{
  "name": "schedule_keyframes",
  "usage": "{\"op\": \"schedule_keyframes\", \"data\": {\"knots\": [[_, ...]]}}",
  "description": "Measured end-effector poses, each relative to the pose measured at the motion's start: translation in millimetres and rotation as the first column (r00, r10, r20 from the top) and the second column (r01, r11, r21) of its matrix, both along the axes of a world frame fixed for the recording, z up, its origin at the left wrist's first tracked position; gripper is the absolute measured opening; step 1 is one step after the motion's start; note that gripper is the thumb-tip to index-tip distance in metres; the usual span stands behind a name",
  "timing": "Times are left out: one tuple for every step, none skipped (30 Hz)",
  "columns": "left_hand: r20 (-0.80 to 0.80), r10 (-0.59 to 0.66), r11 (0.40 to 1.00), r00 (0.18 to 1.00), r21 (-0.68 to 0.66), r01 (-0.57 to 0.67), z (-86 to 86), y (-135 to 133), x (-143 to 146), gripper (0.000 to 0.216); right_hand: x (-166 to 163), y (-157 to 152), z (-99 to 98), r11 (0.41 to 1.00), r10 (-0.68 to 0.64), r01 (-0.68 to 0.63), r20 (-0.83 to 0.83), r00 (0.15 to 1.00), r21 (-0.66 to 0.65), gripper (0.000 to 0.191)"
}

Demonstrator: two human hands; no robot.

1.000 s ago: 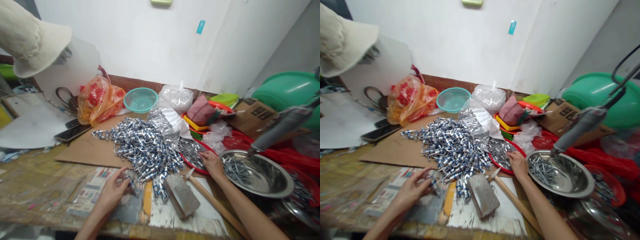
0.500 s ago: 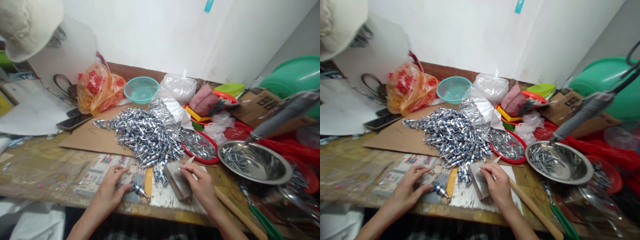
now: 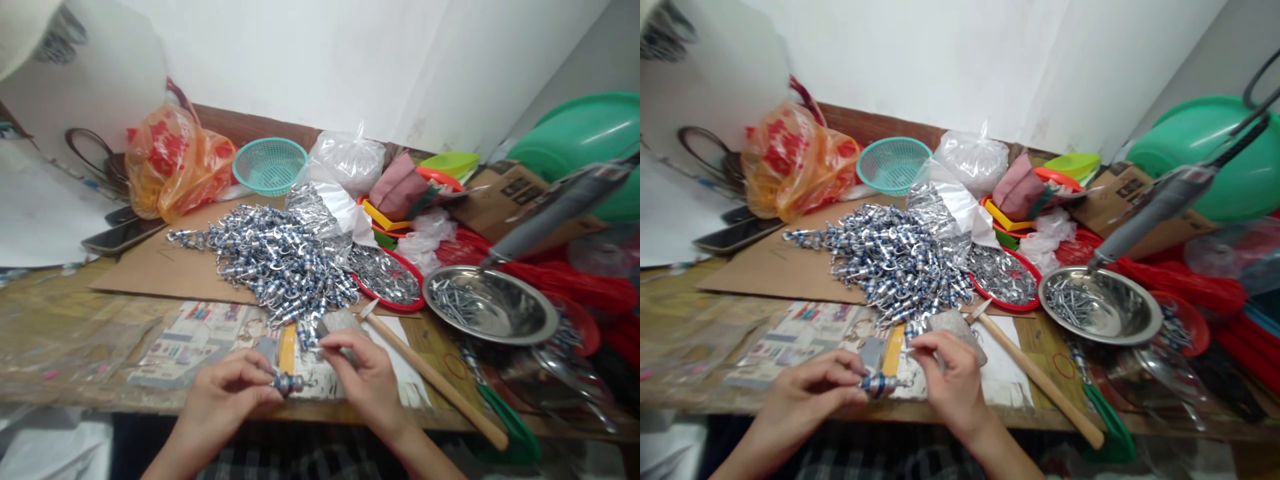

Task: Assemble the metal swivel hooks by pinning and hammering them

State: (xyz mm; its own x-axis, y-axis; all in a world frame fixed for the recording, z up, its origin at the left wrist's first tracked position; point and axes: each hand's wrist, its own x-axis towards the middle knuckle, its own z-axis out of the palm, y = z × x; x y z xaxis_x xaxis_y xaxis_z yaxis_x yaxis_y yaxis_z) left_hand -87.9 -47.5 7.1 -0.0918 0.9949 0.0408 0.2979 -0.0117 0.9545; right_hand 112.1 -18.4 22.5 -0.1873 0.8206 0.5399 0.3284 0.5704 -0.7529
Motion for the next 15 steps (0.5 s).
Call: {"op": "schedule_keyframes", "data": {"knots": [[0.032, -0.018, 1.000, 0.999, 0.002, 0.017, 6.8, -2, 6, 0.008, -5, -4, 5.5, 0.999, 0.041, -0.041, 0.010, 0.999, -0.002, 0.010], [0.055, -0.024, 1.000, 0.998, 0.020, 0.023, 12.9, -2, 12, 0.009, -10, -7, 9.8, 0.997, 0.079, -0.079, 0.021, 0.997, -0.005, 0.010], [0.068, -0.033, 0.999, 0.997, 0.041, 0.030, 17.7, -2, 16, 0.009, -13, -11, 12.7, 0.994, 0.109, -0.109, 0.031, 0.994, -0.014, 0.011], [0.077, -0.037, 0.998, 0.996, 0.059, 0.033, 21.0, -2, 20, 0.009, -15, -13, 14.5, 0.992, 0.128, -0.127, 0.034, 0.991, -0.027, 0.011], [0.086, -0.042, 0.997, 0.995, 0.068, 0.036, 23.0, -2, 22, 0.009, -16, -16, 15.3, 0.990, 0.136, -0.135, 0.026, 0.990, -0.045, 0.011], [0.096, -0.047, 0.997, 0.994, 0.063, 0.041, 23.8, -1, 24, 0.009, -16, -17, 15.3, 0.989, 0.131, -0.130, 0.008, 0.991, -0.069, 0.010], [0.110, -0.048, 0.998, 0.993, 0.048, 0.043, 23.6, 0, 25, 0.010, -15, -18, 14.8, 0.988, 0.117, -0.119, -0.019, 0.993, -0.094, 0.010], [0.128, -0.042, 0.999, 0.991, 0.023, 0.039, 22.9, 0, 25, 0.010, -14, -19, 14.0, 0.987, 0.102, -0.107, -0.049, 0.994, -0.117, 0.010], [0.151, -0.030, 0.999, 0.988, -0.009, 0.032, 21.9, 0, 26, 0.010, -13, -19, 13.1, 0.986, 0.091, -0.101, -0.074, 0.993, -0.133, 0.011], [0.180, -0.014, 0.999, 0.984, -0.041, 0.021, 21.2, 0, 27, 0.009, -12, -19, 12.2, 0.986, 0.085, -0.097, -0.094, 0.992, -0.139, 0.011], [0.209, 0.002, 0.997, 0.978, -0.071, 0.013, 20.8, 1, 28, 0.009, -11, -19, 11.4, 0.986, 0.082, -0.095, -0.104, 0.991, -0.133, 0.011], [0.231, 0.012, 0.995, 0.973, -0.094, 0.010, 20.9, 1, 29, 0.012, -11, -18, 10.8, 0.988, 0.079, -0.091, -0.106, 0.991, -0.121, 0.011], [0.244, 0.018, 0.994, 0.970, -0.105, 0.008, 21.5, 1, 30, 0.017, -10, -18, 10.5, 0.990, 0.073, -0.084, -0.102, 0.992, -0.109, 0.010], [0.239, 0.016, 0.995, 0.971, -0.100, 0.008, 22.5, 1, 30, 0.021, -10, -17, 10.3, 0.992, 0.068, -0.077, -0.098, 0.993, -0.097, 0.010], [0.218, 0.011, 0.997, 0.976, -0.082, 0.008, 23.7, 1, 31, 0.024, -10, -17, 10.3, 0.994, 0.066, -0.074, -0.093, 0.993, -0.085, 0.011]]}}
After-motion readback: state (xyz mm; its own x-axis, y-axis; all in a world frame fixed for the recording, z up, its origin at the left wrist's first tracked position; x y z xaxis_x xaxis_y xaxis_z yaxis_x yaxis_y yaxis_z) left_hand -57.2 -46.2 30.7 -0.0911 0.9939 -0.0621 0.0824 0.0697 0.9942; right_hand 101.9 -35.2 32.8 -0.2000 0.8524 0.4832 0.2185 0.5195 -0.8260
